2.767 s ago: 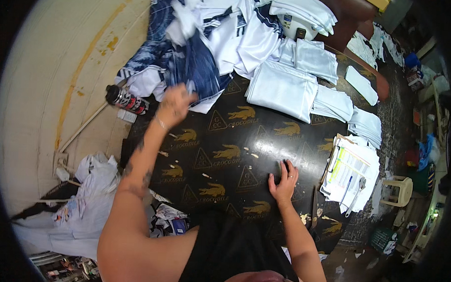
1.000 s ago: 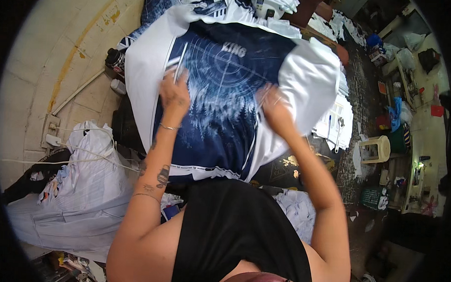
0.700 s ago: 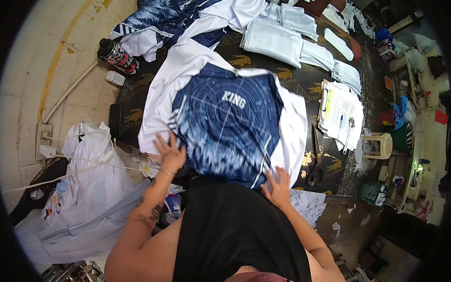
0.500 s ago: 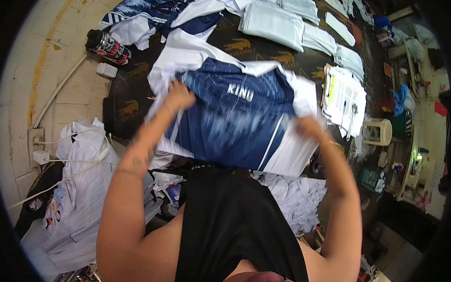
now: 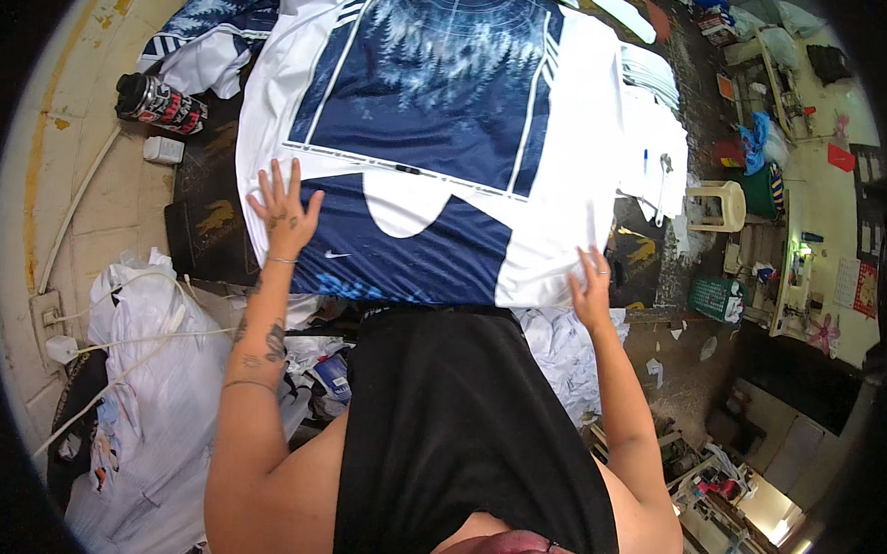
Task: The person uses shears to cut a large white sheet of fabric on a worktable, then places a blue and white patterned jersey on top and cuts along its edges. The person repeatedly folds and cuts the white fabric, stacking the cut pieces on the table.
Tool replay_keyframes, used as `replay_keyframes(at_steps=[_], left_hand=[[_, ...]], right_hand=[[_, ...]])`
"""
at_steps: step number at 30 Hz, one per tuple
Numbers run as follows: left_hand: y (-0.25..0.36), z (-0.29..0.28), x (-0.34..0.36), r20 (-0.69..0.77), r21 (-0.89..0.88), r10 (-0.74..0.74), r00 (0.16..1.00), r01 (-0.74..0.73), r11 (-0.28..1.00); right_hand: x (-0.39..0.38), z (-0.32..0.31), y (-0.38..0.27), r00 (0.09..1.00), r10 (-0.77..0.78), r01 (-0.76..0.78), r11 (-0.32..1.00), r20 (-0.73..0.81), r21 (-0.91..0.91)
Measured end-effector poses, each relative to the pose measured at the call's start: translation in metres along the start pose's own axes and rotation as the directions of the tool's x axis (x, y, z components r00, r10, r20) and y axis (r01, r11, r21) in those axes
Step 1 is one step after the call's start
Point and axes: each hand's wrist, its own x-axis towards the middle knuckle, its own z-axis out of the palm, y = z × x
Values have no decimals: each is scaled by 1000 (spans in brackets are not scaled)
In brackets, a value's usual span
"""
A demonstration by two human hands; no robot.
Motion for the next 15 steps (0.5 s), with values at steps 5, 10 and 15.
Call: replay_keyframes(at_steps=[5,10,15], left_hand=[[-20,5,28,43,207,-294,955,279,938],[173,-56,34,-237,-367,-103,966,9,930],[385,-69,-80,11,-734,382,924,-251,631]], right_hand=[[-2,-38,67,964,202,-183,976,174,-122],[-9,-46,96,958,50,-16,992,282,-122],[-29,-116,150,786,86,-549,552,612,628]])
